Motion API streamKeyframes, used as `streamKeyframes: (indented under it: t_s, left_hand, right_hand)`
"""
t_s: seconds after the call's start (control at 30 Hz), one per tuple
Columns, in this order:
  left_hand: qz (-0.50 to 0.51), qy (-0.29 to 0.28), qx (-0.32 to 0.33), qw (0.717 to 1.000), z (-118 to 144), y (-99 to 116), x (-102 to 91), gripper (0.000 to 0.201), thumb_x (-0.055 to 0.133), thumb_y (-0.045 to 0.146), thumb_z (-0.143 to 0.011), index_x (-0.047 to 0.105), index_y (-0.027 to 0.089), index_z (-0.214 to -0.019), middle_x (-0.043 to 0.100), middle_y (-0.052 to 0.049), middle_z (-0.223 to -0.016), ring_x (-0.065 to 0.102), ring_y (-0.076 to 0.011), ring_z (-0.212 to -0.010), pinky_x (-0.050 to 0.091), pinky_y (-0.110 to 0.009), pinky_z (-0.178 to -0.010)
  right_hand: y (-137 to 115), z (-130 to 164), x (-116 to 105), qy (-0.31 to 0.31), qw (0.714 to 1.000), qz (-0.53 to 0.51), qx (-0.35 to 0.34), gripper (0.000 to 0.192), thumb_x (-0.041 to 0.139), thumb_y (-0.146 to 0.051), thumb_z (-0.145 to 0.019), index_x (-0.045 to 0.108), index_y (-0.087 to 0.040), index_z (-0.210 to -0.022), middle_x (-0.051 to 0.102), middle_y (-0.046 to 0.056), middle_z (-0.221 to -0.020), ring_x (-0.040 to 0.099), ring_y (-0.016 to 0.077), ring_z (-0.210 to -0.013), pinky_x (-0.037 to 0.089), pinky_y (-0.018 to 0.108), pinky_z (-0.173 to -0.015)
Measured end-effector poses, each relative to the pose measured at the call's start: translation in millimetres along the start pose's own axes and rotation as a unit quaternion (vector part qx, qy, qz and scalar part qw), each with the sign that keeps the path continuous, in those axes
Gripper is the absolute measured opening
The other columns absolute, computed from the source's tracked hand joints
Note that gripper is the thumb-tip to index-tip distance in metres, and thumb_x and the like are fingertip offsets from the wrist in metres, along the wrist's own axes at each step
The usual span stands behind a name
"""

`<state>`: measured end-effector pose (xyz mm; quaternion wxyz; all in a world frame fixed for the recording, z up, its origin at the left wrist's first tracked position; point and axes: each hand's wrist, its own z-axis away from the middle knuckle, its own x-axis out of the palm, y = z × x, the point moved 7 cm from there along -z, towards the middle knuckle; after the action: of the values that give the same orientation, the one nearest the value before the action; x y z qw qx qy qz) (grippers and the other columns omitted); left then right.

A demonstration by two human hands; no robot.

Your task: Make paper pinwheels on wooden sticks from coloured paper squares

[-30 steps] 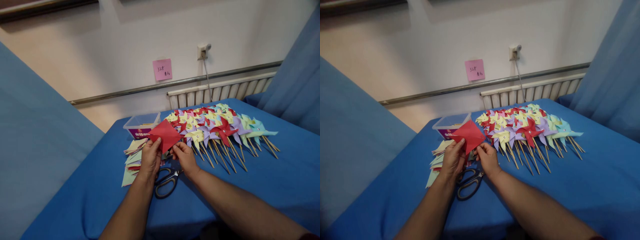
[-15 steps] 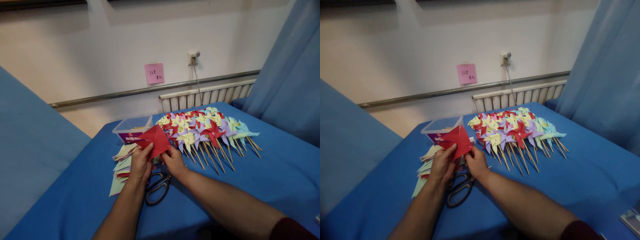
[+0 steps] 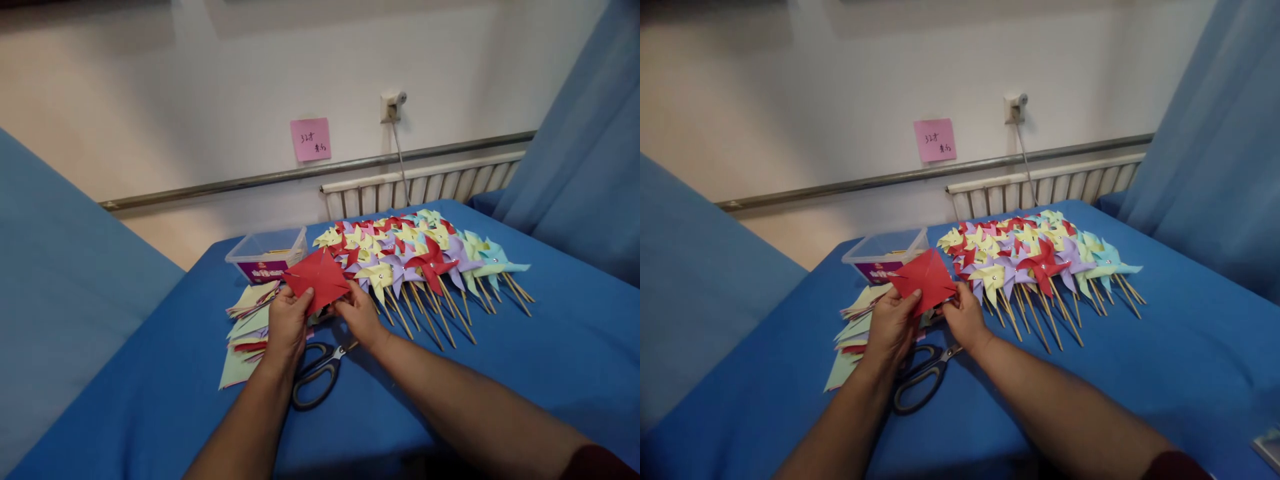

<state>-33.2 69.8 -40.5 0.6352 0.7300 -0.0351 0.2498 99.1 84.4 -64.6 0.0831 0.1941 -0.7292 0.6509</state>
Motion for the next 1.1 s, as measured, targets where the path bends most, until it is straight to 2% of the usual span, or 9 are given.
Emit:
streamKeyframes:
  t_s: [0.13,0.23,0.47,0.6,0.73,0.93,1.1]
  left_hand:
    - [-0.021,-0.009,-0.001,1.000,2,-1,3.0,0.046,0.085,0.026,-0.056,0.069,0.013,-0.096,0.075,-0.010,-0.087,0.072,-0.0233,-0.072,0.056,-0.035,-0.072]
    - [-0.030,-0.017,-0.007,0.999,5,-1,6.6,0.043,0.083,0.025,-0.058,0.068,0.012,-0.095,0.075,-0.009,-0.084,0.071,-0.0212,-0.068,0.055,-0.031,-0.068]
    - [-0.007,-0.040,-0.029,0.999,6,-3,10.5,0.039,0.079,0.024,-0.063,0.067,0.012,-0.098,0.075,-0.010,-0.090,0.071,-0.0214,-0.076,0.053,-0.033,-0.076]
    - [0.018,-0.041,-0.024,0.999,4,-4,8.7,0.035,0.076,0.021,-0.065,0.067,0.013,-0.098,0.074,-0.010,-0.097,0.070,-0.0213,-0.086,0.052,-0.032,-0.082]
    - [0.032,-0.030,-0.024,0.999,5,-3,8.0,0.032,0.074,0.019,-0.066,0.068,0.013,-0.097,0.074,-0.009,-0.096,0.070,-0.0211,-0.087,0.052,-0.032,-0.083]
    - [0.050,-0.049,-0.033,0.997,8,-3,12.1,0.026,0.071,0.018,-0.069,0.068,0.013,-0.094,0.074,-0.010,-0.094,0.069,-0.0232,-0.091,0.052,-0.035,-0.085]
    - [0.045,-0.048,-0.031,0.997,9,-1,11.2,0.021,0.068,0.016,-0.071,0.068,0.013,-0.091,0.075,-0.009,-0.091,0.070,-0.0213,-0.087,0.053,-0.032,-0.082]
  right_hand:
    - [-7,5,4,-0.030,0.999,-0.039,-0.022,0.029,0.062,-0.027,-0.068,0.060,-0.021,-0.096,0.069,0.002,-0.090,0.063,0.0189,-0.078,0.048,0.029,-0.066]
    - [-9,10,5,-0.033,0.998,-0.041,-0.028,0.029,0.063,-0.029,-0.071,0.061,-0.021,-0.099,0.070,0.003,-0.093,0.062,0.0189,-0.080,0.048,0.028,-0.066]
    - [-3,7,-6,0.004,0.999,-0.046,-0.007,0.025,0.061,-0.038,-0.079,0.062,-0.019,-0.095,0.066,0.001,-0.080,0.061,0.0167,-0.069,0.046,0.027,-0.060]
    - [1,6,-11,0.020,0.997,-0.079,-0.004,0.030,0.053,-0.047,-0.085,0.061,-0.020,-0.096,0.067,0.002,-0.083,0.062,0.0169,-0.068,0.045,0.028,-0.058]
    - [4,5,-11,0.025,0.995,-0.095,-0.005,0.039,0.047,-0.058,-0.087,0.060,-0.021,-0.094,0.066,0.003,-0.082,0.062,0.0171,-0.068,0.044,0.028,-0.056]
    - [7,3,-13,0.055,0.998,-0.030,0.008,0.033,0.064,-0.052,-0.077,0.055,-0.021,-0.079,0.059,-0.004,-0.060,0.054,0.0128,-0.055,0.041,0.025,-0.054]
    - [9,0,-12,0.058,0.998,-0.022,0.009,0.029,0.066,-0.047,-0.074,0.056,-0.019,-0.075,0.055,-0.006,-0.057,0.050,0.0109,-0.051,0.039,0.024,-0.053]
